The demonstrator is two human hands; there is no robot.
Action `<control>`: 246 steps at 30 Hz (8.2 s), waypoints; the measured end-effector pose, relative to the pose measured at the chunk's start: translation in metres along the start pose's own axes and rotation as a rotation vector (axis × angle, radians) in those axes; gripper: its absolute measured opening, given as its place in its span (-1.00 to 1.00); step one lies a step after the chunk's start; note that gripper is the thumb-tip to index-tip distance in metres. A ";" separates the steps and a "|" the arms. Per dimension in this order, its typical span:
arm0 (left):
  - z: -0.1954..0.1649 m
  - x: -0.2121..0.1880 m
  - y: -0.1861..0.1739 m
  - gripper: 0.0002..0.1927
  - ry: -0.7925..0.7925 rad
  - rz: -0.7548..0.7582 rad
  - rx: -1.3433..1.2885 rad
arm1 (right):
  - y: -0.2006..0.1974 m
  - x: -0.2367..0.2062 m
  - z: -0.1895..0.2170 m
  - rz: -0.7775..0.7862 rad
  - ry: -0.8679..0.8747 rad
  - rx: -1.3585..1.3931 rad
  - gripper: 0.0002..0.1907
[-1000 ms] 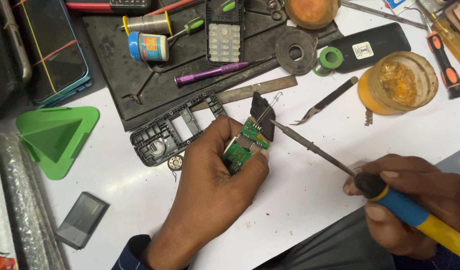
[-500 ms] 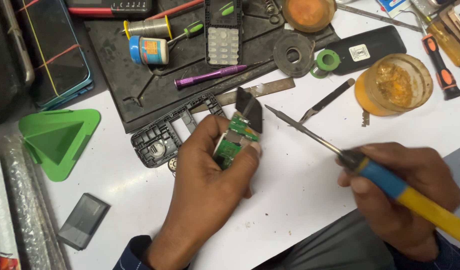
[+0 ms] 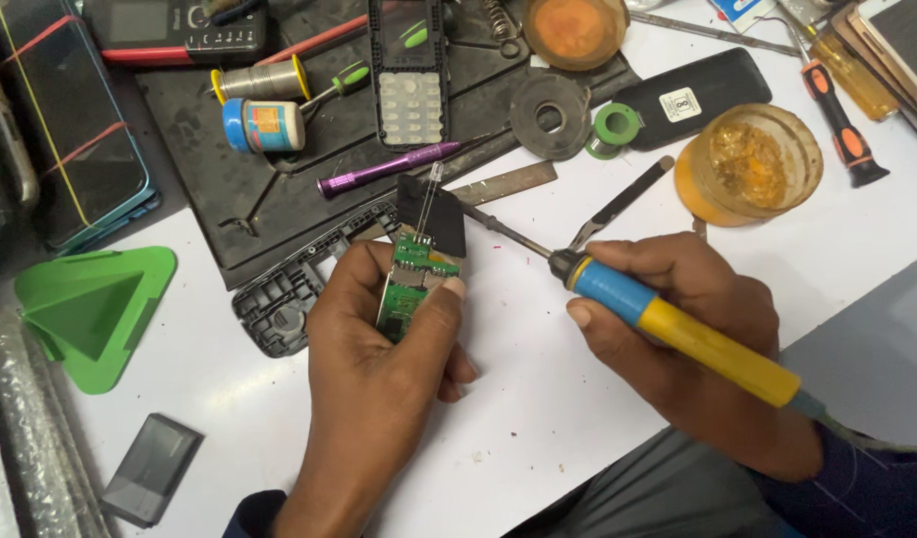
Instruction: The person uses a soldering iron to apply solder to multiple points on a small green circuit board. They then handle a small circular speaker component, apply flux to its wires, and prepare to solder it to the board.
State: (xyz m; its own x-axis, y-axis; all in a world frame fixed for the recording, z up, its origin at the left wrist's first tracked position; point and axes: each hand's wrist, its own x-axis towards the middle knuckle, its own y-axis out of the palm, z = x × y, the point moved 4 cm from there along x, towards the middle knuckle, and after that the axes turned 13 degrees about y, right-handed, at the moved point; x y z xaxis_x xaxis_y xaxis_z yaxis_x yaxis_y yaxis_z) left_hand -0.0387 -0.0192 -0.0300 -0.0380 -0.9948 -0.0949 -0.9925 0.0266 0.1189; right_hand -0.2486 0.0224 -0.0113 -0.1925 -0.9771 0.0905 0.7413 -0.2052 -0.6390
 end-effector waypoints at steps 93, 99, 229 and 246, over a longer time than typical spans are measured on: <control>-0.005 -0.005 0.007 -0.85 0.130 0.241 0.186 | -0.045 -0.043 -0.071 0.101 -0.445 -0.016 -0.43; -0.006 -0.006 0.007 -0.86 0.097 0.239 0.187 | -0.046 -0.044 -0.079 0.137 -0.369 0.003 -0.42; -0.003 -0.005 0.008 -0.87 0.033 0.239 0.122 | -0.036 -0.060 -0.136 0.659 0.765 1.193 -0.60; -0.003 -0.005 0.008 -0.86 0.051 0.244 0.159 | -0.049 -0.059 -0.110 0.137 -0.196 0.123 -0.50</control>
State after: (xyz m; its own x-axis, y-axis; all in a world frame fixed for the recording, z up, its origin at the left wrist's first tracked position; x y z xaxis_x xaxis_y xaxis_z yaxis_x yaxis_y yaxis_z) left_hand -0.0456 -0.0142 -0.0253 -0.2757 -0.9607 -0.0318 -0.9607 0.2765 -0.0243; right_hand -0.3447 0.0959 -0.0691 0.0342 -0.9860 0.1631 0.8267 -0.0638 -0.5591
